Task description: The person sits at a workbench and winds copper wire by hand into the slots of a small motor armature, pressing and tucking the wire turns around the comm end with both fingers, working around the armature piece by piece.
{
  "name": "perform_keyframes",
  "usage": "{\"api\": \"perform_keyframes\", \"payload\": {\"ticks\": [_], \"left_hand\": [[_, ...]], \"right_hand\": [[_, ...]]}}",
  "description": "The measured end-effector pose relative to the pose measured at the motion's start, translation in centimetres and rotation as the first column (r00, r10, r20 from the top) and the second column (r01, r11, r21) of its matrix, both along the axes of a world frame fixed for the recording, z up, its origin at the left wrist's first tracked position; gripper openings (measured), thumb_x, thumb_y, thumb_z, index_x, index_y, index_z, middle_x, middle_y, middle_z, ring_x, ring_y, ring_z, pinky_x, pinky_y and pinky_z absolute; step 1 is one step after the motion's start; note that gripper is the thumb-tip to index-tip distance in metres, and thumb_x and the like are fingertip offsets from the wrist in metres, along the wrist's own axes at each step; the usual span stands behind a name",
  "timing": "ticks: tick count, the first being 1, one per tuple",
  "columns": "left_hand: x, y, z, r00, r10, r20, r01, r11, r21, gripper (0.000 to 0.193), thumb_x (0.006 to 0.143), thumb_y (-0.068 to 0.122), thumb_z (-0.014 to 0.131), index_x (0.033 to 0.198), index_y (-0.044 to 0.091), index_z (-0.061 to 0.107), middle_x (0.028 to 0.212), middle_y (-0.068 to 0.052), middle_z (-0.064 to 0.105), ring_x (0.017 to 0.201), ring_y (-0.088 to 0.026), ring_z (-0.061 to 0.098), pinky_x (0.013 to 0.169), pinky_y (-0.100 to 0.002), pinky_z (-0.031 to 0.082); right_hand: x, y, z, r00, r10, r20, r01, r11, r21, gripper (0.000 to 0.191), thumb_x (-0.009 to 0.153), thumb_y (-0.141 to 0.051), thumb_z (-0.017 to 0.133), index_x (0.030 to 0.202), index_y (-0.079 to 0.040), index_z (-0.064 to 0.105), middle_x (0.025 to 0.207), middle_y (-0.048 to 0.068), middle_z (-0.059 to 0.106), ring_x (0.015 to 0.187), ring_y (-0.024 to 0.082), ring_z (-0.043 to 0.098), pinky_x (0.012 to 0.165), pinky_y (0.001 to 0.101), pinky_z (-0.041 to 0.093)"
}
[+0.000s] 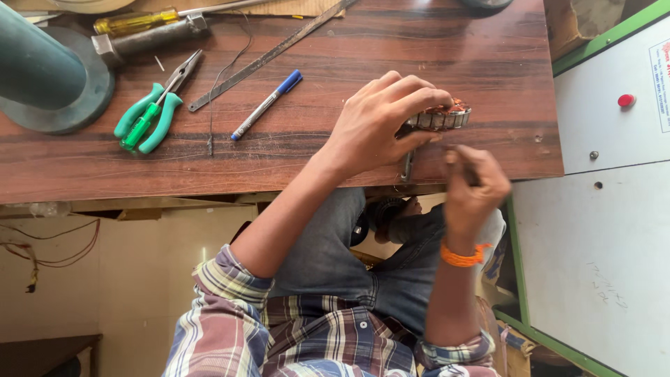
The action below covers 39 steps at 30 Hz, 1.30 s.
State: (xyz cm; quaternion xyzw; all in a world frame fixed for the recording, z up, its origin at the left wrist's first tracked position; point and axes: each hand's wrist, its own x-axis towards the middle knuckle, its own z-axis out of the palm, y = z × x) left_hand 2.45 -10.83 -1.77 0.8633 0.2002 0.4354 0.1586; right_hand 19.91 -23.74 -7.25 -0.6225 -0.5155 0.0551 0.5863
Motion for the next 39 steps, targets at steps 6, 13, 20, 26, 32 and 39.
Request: {"api": "perform_keyframes", "payload": {"ticks": [6, 13, 20, 26, 32, 39], "left_hand": [[0.6, 0.0, -2.1, 0.994, 0.028, 0.107, -0.033, 0.998, 0.049, 0.051, 0.088, 0.035, 0.084, 0.133, 0.022, 0.065, 0.124, 0.006, 0.071, 0.102, -0.017, 0.064, 0.094, -0.035, 0.056], [0.7, -0.4, -2.7, 0.991, 0.041, 0.129, -0.041, 0.999, -0.005, 0.049, 0.088, 0.036, 0.082, 0.132, 0.024, 0.065, 0.122, 0.010, 0.072, 0.097, -0.016, 0.062, 0.091, -0.034, 0.056], [0.7, -0.2, -2.6, 0.988, 0.040, 0.146, -0.040, 0.999, -0.003, 0.047, 0.089, 0.035, 0.081, 0.131, 0.024, 0.063, 0.122, 0.012, 0.070, 0.094, -0.017, 0.060, 0.089, -0.035, 0.056], [0.4, -0.7, -1.4, 0.986, 0.055, 0.159, -0.055, 0.998, -0.007, 0.049, 0.092, 0.050, 0.078, 0.125, 0.016, 0.066, 0.112, 0.002, 0.074, 0.090, -0.018, 0.062, 0.084, -0.038, 0.056], [2.6, 0.8, 1.1, 0.998, 0.056, 0.024, -0.036, 0.853, -0.520, 0.032, 0.091, 0.039, 0.067, 0.107, 0.013, 0.075, 0.089, 0.000, 0.082, 0.084, -0.017, 0.076, 0.076, -0.037, 0.058], [1.2, 4.8, 0.9, 0.885, -0.364, 0.290, 0.466, 0.698, -0.544, 0.019, 0.092, 0.013, 0.071, 0.109, 0.005, 0.075, 0.097, -0.009, 0.080, 0.090, -0.018, 0.078, 0.081, -0.031, 0.064]], "right_hand": [[3.1, -1.2, 5.3, 0.976, 0.092, 0.198, -0.081, 0.995, -0.062, 0.012, 0.107, -0.004, 0.083, 0.103, 0.001, 0.074, 0.081, 0.000, 0.062, 0.065, 0.002, 0.047, 0.057, 0.0195, 0.033], [1.8, 1.2, 9.9, 0.871, 0.191, 0.452, -0.175, 0.982, -0.078, 0.013, 0.110, 0.000, 0.083, 0.102, 0.003, 0.073, 0.084, 0.005, 0.065, 0.067, 0.006, 0.055, 0.060, 0.0221, 0.039], [1.7, 5.8, 10.4, 0.817, 0.264, 0.513, -0.252, 0.963, -0.093, 0.006, 0.107, 0.006, 0.077, 0.104, 0.003, 0.074, 0.092, 0.008, 0.070, 0.074, 0.009, 0.062, 0.065, 0.0235, 0.045], [2.9, 7.3, 9.6, 0.843, 0.325, 0.428, -0.299, 0.946, -0.129, 0.008, 0.105, -0.001, 0.083, 0.105, 0.002, 0.076, 0.093, 0.008, 0.076, 0.074, 0.007, 0.065, 0.067, 0.0235, 0.047], [3.5, 7.7, 9.0, 0.868, 0.241, 0.434, -0.220, 0.970, -0.099, 0.016, 0.103, -0.009, 0.090, 0.101, 0.001, 0.077, 0.081, 0.005, 0.068, 0.062, 0.007, 0.048, 0.058, 0.0230, 0.034], [2.0, 5.2, 9.7, 0.903, 0.222, 0.368, -0.207, 0.975, -0.082, 0.020, 0.106, -0.015, 0.089, 0.100, -0.001, 0.075, 0.082, 0.000, 0.062, 0.064, 0.004, 0.046, 0.058, 0.0222, 0.032]]}}
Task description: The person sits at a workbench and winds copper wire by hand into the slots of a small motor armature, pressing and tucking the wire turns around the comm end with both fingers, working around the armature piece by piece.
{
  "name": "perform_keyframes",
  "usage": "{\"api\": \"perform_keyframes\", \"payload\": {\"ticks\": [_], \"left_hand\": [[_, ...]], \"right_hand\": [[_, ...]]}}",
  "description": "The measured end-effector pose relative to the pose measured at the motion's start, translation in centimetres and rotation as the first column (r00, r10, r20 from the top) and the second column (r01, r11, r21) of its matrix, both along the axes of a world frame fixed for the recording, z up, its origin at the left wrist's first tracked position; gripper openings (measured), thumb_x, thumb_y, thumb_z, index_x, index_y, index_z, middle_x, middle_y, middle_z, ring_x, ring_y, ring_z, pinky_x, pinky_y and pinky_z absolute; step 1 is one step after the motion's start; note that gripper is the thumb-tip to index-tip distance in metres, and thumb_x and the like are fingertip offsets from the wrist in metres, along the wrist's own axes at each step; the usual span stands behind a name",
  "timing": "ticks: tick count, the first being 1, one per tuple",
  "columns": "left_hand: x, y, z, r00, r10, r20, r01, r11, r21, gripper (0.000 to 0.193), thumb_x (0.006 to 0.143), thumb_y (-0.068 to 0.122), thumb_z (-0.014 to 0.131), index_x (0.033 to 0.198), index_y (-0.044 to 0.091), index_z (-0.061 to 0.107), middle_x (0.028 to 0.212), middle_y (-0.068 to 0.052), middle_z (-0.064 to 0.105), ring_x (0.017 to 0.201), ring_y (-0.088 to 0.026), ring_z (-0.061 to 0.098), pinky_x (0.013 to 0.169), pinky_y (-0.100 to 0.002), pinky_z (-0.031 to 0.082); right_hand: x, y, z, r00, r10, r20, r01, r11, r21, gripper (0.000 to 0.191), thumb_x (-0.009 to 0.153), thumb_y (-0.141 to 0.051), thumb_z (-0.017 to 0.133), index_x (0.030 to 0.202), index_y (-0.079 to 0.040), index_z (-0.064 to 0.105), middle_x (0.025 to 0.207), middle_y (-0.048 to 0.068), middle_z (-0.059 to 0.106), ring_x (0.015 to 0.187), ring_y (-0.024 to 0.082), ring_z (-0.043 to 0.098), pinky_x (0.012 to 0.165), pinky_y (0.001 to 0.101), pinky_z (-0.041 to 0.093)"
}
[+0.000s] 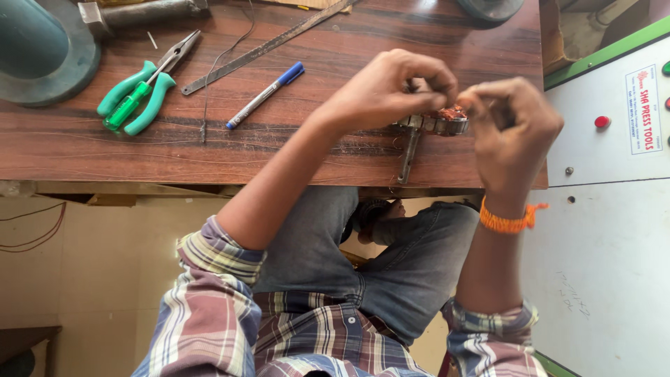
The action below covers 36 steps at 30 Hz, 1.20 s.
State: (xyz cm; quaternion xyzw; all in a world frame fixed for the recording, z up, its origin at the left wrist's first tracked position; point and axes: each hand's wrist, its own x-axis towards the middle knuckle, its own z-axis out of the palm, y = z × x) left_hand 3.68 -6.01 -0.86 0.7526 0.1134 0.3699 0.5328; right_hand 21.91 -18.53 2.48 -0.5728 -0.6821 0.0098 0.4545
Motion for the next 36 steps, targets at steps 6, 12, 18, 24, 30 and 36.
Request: {"api": "perform_keyframes", "payload": {"ticks": [6, 12, 18, 24, 30, 36], "left_hand": [[-3.2, 1.3, -1.4, 0.995, -0.002, 0.101, -0.036, 0.931, 0.364, 0.014, 0.093, 0.003, 0.079, 0.107, 0.006, 0.079, 0.101, -0.008, 0.079, 0.095, -0.021, 0.076, 0.083, -0.033, 0.061], [-2.5, 1.6, -1.4, 0.996, 0.012, 0.086, -0.047, 0.912, 0.408, 0.018, 0.091, 0.003, 0.076, 0.108, 0.007, 0.079, 0.103, -0.007, 0.079, 0.097, -0.021, 0.076, 0.085, -0.034, 0.061], [-2.8, 0.8, -0.2, 0.997, 0.056, 0.054, -0.072, 0.922, 0.379, 0.015, 0.094, 0.009, 0.078, 0.109, 0.010, 0.076, 0.100, -0.004, 0.077, 0.095, -0.020, 0.074, 0.082, -0.032, 0.061], [-2.7, -4.5, -0.1, 0.912, 0.395, 0.112, -0.379, 0.704, 0.601, 0.047, 0.084, 0.032, 0.085, 0.124, 0.018, 0.066, 0.116, 0.001, 0.065, 0.108, -0.021, 0.060, 0.093, -0.036, 0.056], [-1.4, -5.5, -2.4, 0.846, 0.514, 0.143, -0.476, 0.606, 0.638, 0.049, 0.089, 0.029, 0.083, 0.134, 0.020, 0.064, 0.124, 0.006, 0.065, 0.107, -0.018, 0.059, 0.096, -0.035, 0.056], [-1.2, -5.8, -3.1, 0.825, 0.532, 0.189, -0.515, 0.572, 0.638, 0.048, 0.091, 0.028, 0.084, 0.133, 0.015, 0.066, 0.126, 0.005, 0.069, 0.104, -0.017, 0.060, 0.096, -0.033, 0.056]], "right_hand": [[-5.2, -3.4, -2.2, 0.982, -0.077, -0.175, 0.058, 0.992, -0.108, 0.015, 0.101, -0.011, 0.084, 0.100, -0.001, 0.073, 0.074, -0.005, 0.057, 0.064, 0.001, 0.042, 0.056, 0.0216, 0.030], [-7.0, -3.3, -4.8, 0.914, -0.123, -0.387, 0.091, 0.991, -0.098, 0.012, 0.101, -0.003, 0.079, 0.095, 0.001, 0.069, 0.070, -0.009, 0.044, 0.065, 0.001, 0.032, 0.058, 0.0233, 0.024], [-6.9, -3.9, -8.4, 0.853, -0.139, -0.502, 0.094, 0.989, -0.115, 0.010, 0.100, -0.003, 0.076, 0.095, 0.001, 0.068, 0.069, -0.010, 0.045, 0.064, 0.001, 0.032, 0.058, 0.0236, 0.023], [-4.3, -5.6, -9.7, 0.878, -0.155, -0.452, 0.131, 0.988, -0.084, 0.007, 0.100, -0.002, 0.076, 0.101, 0.002, 0.071, 0.080, -0.007, 0.060, 0.069, 0.000, 0.044, 0.061, 0.0218, 0.033], [1.6, -7.2, -6.2, 0.934, -0.220, -0.281, 0.205, 0.975, -0.083, 0.011, 0.104, -0.008, 0.080, 0.103, 0.000, 0.073, 0.084, -0.002, 0.066, 0.069, -0.001, 0.046, 0.062, 0.0176, 0.034], [2.5, -6.2, -1.1, 0.995, -0.097, -0.021, 0.098, 0.995, 0.016, 0.017, 0.111, -0.010, 0.083, 0.104, 0.001, 0.074, 0.085, 0.001, 0.070, 0.064, 0.001, 0.045, 0.058, 0.0179, 0.031]]}}
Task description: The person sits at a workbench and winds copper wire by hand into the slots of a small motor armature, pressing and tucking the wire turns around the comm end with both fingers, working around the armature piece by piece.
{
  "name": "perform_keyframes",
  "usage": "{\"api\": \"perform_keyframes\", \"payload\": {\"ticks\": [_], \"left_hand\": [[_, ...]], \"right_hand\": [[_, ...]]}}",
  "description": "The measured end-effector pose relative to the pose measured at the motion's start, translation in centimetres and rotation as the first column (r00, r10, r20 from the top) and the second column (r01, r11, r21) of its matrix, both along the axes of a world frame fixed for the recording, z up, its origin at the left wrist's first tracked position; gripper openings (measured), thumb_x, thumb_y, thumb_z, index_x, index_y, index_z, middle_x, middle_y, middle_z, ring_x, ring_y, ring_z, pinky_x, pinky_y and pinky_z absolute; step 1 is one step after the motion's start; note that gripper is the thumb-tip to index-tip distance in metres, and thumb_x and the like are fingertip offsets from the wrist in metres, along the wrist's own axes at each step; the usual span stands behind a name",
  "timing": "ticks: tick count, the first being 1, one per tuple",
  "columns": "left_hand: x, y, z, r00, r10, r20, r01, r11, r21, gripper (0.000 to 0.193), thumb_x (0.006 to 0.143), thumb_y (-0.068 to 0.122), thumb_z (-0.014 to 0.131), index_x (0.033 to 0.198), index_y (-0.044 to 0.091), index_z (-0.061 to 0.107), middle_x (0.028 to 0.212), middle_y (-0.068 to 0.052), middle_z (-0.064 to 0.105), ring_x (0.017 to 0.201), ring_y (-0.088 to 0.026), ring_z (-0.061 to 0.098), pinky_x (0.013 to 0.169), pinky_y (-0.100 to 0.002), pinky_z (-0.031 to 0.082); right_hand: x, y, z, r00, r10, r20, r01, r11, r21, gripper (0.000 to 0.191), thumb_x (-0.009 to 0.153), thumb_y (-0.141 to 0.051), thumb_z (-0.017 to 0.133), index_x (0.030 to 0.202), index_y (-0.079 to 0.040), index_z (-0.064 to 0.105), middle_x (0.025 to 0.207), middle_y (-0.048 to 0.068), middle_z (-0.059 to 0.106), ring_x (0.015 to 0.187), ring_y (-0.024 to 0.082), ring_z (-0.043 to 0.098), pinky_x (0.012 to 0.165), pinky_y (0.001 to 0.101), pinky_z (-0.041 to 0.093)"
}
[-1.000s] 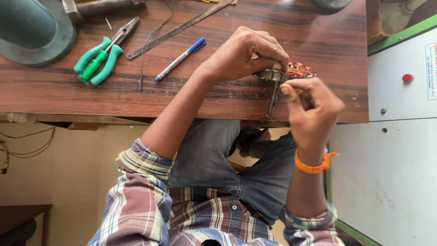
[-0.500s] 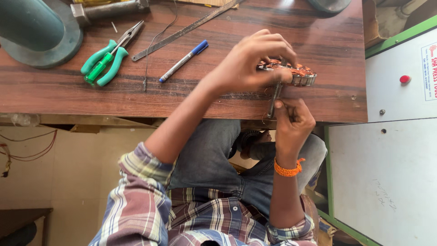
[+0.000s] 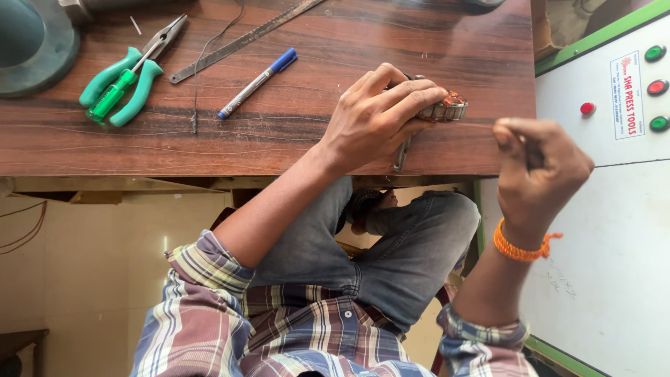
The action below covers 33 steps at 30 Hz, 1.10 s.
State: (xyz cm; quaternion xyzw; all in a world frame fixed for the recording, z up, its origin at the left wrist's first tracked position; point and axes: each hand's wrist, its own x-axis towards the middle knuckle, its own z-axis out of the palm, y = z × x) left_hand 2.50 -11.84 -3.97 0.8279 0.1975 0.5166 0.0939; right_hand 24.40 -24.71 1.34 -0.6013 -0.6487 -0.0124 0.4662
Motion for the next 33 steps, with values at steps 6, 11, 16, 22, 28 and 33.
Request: {"api": "perform_keyframes", "payload": {"ticks": [6, 11, 16, 22, 28, 33], "left_hand": [[0.1, -0.4, 0.1, 1.000, 0.004, 0.014, -0.003, 0.999, -0.043, 0.048, 0.090, 0.027, 0.083, 0.133, 0.017, 0.065, 0.127, 0.005, 0.069, 0.104, -0.018, 0.060, 0.096, -0.034, 0.056], [0.1, 0.0, -0.1, 1.000, -0.020, 0.002, 0.020, 0.999, -0.026, 0.049, 0.092, 0.028, 0.083, 0.136, 0.018, 0.064, 0.129, 0.006, 0.069, 0.104, -0.018, 0.059, 0.096, -0.033, 0.056], [-0.1, -0.4, 1.3, 0.999, -0.013, 0.045, 0.015, 0.999, -0.049, 0.044, 0.094, 0.038, 0.080, 0.130, 0.016, 0.066, 0.120, 0.002, 0.072, 0.100, -0.019, 0.061, 0.091, -0.035, 0.056], [2.2, 0.1, 3.7, 0.978, 0.151, -0.144, -0.195, 0.907, -0.373, 0.033, 0.090, 0.041, 0.078, 0.102, 0.010, 0.075, 0.083, -0.004, 0.076, 0.085, -0.025, 0.068, 0.074, -0.041, 0.056], [3.5, 5.6, 3.3, 0.914, -0.343, 0.218, 0.382, 0.542, -0.749, 0.018, 0.088, 0.014, 0.072, 0.104, 0.008, 0.077, 0.090, -0.005, 0.081, 0.084, -0.017, 0.077, 0.078, -0.032, 0.062], [-0.1, 7.8, 1.7, 0.791, -0.576, 0.206, 0.589, 0.625, -0.512, 0.016, 0.092, 0.003, 0.074, 0.108, 0.005, 0.078, 0.097, -0.008, 0.078, 0.089, -0.019, 0.073, 0.081, -0.032, 0.061]], "right_hand": [[-1.3, 4.6, 1.9, 0.984, 0.102, 0.143, -0.109, 0.993, 0.046, 0.018, 0.113, -0.009, 0.080, 0.102, 0.002, 0.071, 0.087, 0.002, 0.069, 0.063, 0.003, 0.045, 0.057, 0.0204, 0.031], [-1.0, 8.0, 1.0, 0.974, 0.123, 0.191, -0.135, 0.990, 0.047, 0.017, 0.113, -0.006, 0.082, 0.103, 0.002, 0.072, 0.085, 0.003, 0.067, 0.063, 0.006, 0.043, 0.058, 0.0234, 0.030], [-0.7, 10.0, 0.4, 0.967, 0.225, 0.118, -0.223, 0.974, -0.037, 0.010, 0.108, -0.004, 0.081, 0.104, 0.002, 0.074, 0.084, 0.002, 0.068, 0.071, 0.004, 0.051, 0.063, 0.0245, 0.037], [-0.6, 10.6, 0.1, 0.972, 0.191, 0.135, -0.191, 0.981, -0.015, 0.014, 0.102, -0.006, 0.089, 0.101, 0.001, 0.076, 0.082, 0.002, 0.065, 0.066, 0.006, 0.045, 0.061, 0.0257, 0.034], [-1.0, 9.1, 0.3, 0.991, 0.077, 0.113, -0.080, 0.996, 0.028, 0.020, 0.107, -0.010, 0.092, 0.101, 0.000, 0.076, 0.075, 0.000, 0.058, 0.061, 0.006, 0.042, 0.057, 0.0239, 0.030], [-4.1, 3.9, -0.2, 0.981, 0.129, -0.142, -0.136, 0.990, -0.041, 0.018, 0.109, -0.010, 0.084, 0.100, -0.001, 0.072, 0.081, -0.006, 0.062, 0.065, 0.001, 0.044, 0.057, 0.0218, 0.030]]}}
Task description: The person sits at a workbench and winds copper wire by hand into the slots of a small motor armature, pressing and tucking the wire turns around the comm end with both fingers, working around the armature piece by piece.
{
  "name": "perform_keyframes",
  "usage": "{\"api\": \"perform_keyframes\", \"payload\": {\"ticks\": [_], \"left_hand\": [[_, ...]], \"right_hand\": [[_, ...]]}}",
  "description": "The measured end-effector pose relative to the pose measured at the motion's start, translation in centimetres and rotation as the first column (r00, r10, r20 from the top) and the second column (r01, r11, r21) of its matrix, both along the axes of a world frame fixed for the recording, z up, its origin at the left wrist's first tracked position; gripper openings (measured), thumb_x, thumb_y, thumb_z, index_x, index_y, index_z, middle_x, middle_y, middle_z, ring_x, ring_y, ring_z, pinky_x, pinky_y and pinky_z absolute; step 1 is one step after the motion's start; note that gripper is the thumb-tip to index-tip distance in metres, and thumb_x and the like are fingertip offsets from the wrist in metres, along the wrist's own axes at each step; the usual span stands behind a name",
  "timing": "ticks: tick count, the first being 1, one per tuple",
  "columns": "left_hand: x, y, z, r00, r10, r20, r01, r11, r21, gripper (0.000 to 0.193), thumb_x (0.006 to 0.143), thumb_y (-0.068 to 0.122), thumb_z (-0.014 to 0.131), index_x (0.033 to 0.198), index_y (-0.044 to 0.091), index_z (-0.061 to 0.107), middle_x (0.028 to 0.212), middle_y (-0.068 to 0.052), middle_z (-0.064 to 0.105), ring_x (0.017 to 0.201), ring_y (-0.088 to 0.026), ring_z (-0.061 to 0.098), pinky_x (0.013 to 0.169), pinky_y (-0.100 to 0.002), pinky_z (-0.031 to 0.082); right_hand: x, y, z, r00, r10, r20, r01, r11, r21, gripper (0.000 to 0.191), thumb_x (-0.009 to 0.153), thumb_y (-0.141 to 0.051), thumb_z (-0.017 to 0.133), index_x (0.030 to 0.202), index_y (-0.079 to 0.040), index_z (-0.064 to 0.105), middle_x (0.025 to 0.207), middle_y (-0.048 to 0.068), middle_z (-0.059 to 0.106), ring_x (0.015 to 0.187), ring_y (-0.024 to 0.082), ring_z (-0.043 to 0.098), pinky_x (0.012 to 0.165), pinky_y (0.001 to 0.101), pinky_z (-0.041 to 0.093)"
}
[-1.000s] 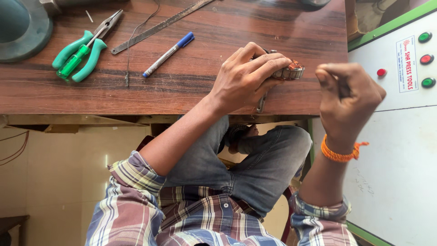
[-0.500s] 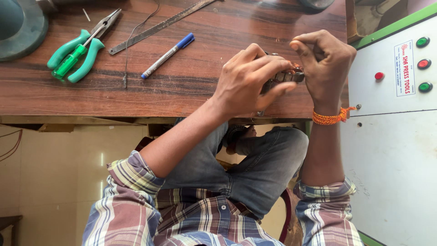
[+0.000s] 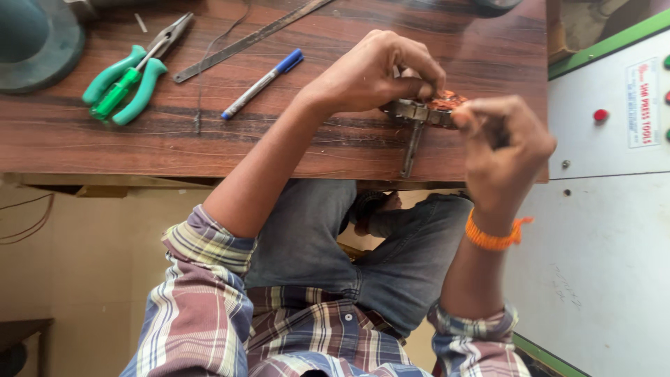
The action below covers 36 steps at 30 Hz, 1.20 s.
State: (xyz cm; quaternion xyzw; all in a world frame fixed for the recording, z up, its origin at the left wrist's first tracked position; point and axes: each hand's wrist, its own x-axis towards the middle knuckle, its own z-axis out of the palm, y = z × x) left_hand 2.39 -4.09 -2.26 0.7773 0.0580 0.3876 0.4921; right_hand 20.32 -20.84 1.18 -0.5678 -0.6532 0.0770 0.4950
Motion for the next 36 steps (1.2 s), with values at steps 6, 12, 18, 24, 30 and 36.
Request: {"api": "perform_keyframes", "payload": {"ticks": [6, 12, 18, 24, 30, 36], "left_hand": [[-0.8, 0.6, -0.1, 0.999, 0.050, 0.001, -0.049, 0.964, 0.260, 0.014, 0.091, 0.007, 0.078, 0.105, 0.007, 0.081, 0.094, -0.007, 0.080, 0.087, -0.017, 0.075, 0.079, -0.032, 0.059], [-0.9, 0.2, 1.1, 0.995, 0.043, -0.089, -0.030, 0.989, 0.142, 0.018, 0.093, 0.017, 0.077, 0.110, 0.012, 0.079, 0.096, -0.003, 0.081, 0.088, -0.014, 0.077, 0.080, -0.033, 0.060], [-0.7, -5.1, 0.9, 0.924, 0.377, 0.059, -0.364, 0.823, 0.437, 0.043, 0.086, 0.032, 0.087, 0.122, 0.017, 0.069, 0.113, 0.000, 0.069, 0.103, -0.023, 0.062, 0.092, -0.037, 0.055], [0.9, -6.9, -1.1, 0.855, 0.515, 0.061, -0.482, 0.744, 0.463, 0.053, 0.084, 0.029, 0.086, 0.131, 0.019, 0.064, 0.119, 0.004, 0.068, 0.105, -0.021, 0.062, 0.095, -0.037, 0.056], [0.7, -6.5, -1.8, 0.851, 0.522, 0.057, -0.482, 0.735, 0.477, 0.053, 0.081, 0.028, 0.088, 0.130, 0.021, 0.067, 0.121, 0.006, 0.072, 0.096, -0.019, 0.061, 0.090, -0.036, 0.056], [0.4, -6.2, -1.9, 0.844, 0.534, 0.055, -0.492, 0.729, 0.477, 0.054, 0.079, 0.032, 0.089, 0.128, 0.025, 0.069, 0.118, 0.008, 0.074, 0.090, -0.019, 0.059, 0.085, -0.035, 0.056]], "right_hand": [[-4.4, -1.0, -3.6, 0.972, -0.136, -0.190, 0.128, 0.990, -0.055, 0.015, 0.101, -0.005, 0.081, 0.095, 0.000, 0.068, 0.071, -0.009, 0.041, 0.066, 0.002, 0.031, 0.059, 0.0240, 0.023], [-5.0, -1.5, -6.8, 0.915, -0.150, -0.374, 0.114, 0.987, -0.116, 0.012, 0.100, 0.001, 0.073, 0.093, 0.000, 0.064, 0.070, -0.010, 0.046, 0.064, 0.000, 0.032, 0.057, 0.0230, 0.023], [-1.9, -2.5, -7.7, 0.898, -0.209, -0.387, 0.188, 0.978, -0.091, 0.008, 0.100, 0.002, 0.076, 0.097, 0.002, 0.069, 0.078, -0.009, 0.055, 0.068, 0.001, 0.037, 0.059, 0.0219, 0.027], [1.7, -3.2, -2.7, 0.980, -0.167, -0.110, 0.167, 0.986, -0.014, 0.009, 0.106, 0.001, 0.082, 0.104, 0.003, 0.073, 0.086, -0.002, 0.061, 0.072, 0.002, 0.044, 0.063, 0.0204, 0.033], [1.3, -1.8, 1.9, 0.991, -0.078, 0.111, 0.078, 0.997, 0.005, 0.009, 0.100, 0.003, 0.078, 0.105, 0.002, 0.072, 0.089, 0.001, 0.065, 0.073, 0.002, 0.051, 0.063, 0.0200, 0.037], [0.8, 1.3, 1.7, 0.994, -0.009, 0.113, 0.016, 0.998, -0.064, 0.006, 0.106, 0.001, 0.081, 0.108, 0.001, 0.075, 0.083, -0.001, 0.068, 0.067, 0.000, 0.050, 0.062, 0.0214, 0.037]]}}
